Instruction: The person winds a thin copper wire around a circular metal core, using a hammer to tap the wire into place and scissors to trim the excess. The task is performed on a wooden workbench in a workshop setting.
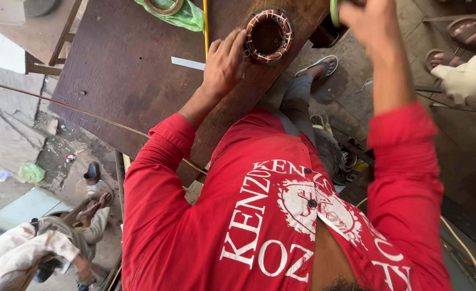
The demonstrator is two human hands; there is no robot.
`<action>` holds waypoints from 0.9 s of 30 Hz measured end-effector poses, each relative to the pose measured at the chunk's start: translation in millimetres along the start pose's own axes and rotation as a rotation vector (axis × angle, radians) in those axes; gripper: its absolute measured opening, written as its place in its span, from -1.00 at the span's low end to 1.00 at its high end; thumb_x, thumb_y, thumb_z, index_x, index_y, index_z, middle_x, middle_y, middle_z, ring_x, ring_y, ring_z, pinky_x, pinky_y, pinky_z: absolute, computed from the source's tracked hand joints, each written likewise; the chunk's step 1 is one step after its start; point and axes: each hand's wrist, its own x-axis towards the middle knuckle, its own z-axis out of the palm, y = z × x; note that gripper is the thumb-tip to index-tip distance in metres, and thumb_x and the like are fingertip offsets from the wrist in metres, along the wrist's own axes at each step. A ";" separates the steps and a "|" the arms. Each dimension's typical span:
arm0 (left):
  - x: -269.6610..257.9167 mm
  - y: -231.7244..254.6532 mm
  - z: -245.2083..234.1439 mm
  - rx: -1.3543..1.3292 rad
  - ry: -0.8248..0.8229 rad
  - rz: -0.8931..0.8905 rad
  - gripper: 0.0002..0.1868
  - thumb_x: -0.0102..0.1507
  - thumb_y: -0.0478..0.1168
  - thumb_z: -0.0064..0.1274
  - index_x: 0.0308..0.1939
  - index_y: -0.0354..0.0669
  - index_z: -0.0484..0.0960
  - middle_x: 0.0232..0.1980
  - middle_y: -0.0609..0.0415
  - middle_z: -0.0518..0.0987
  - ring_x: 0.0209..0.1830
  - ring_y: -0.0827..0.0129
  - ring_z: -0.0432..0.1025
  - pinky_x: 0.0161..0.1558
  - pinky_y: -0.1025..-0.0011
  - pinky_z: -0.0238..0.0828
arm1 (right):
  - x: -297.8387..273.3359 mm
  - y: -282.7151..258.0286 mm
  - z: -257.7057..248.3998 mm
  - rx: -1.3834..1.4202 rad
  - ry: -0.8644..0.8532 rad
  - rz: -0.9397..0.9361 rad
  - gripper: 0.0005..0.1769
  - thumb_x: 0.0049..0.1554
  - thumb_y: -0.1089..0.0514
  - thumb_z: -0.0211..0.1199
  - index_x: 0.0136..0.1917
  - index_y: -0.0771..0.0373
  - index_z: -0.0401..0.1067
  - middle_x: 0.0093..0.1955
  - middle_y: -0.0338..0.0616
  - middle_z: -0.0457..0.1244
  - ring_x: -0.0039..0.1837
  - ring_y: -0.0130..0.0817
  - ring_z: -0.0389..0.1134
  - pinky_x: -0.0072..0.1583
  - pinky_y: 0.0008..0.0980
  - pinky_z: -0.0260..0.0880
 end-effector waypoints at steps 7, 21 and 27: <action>-4.4 -7.6 -7.9 0.074 0.044 0.116 -0.60 0.27 -0.39 0.17 0.19 -0.17 0.59 -0.03 0.07 0.67 -0.08 0.26 0.56 0.14 0.25 0.38 | -117.4 -10.7 22.0 0.833 -0.312 0.211 -0.21 0.17 0.32 0.36 0.58 0.33 0.10 0.20 -0.03 0.32 0.19 -0.26 0.42 0.23 -0.23 0.53; 4.5 9.0 23.6 -1.502 0.285 -1.136 -0.90 0.27 -0.33 0.14 -0.34 -0.28 0.62 -0.34 0.09 0.59 -0.37 0.43 0.50 -0.22 0.42 0.57 | -115.3 72.5 148.2 1.223 -0.758 0.443 0.00 0.14 -0.28 0.43 0.55 0.36 0.13 -0.07 -0.04 0.35 -0.16 -0.28 0.41 -0.14 -0.36 0.45; 11.1 18.0 20.9 -1.578 0.299 -1.201 -0.86 0.21 -0.36 0.03 -0.46 -0.19 0.48 -0.47 0.12 0.50 -0.57 0.48 0.36 -0.59 0.55 0.15 | -89.7 67.7 181.8 1.414 -0.770 0.395 0.05 0.13 -0.51 0.25 0.56 0.27 0.15 0.02 -0.08 0.34 -0.02 -0.25 0.42 0.04 -0.23 0.47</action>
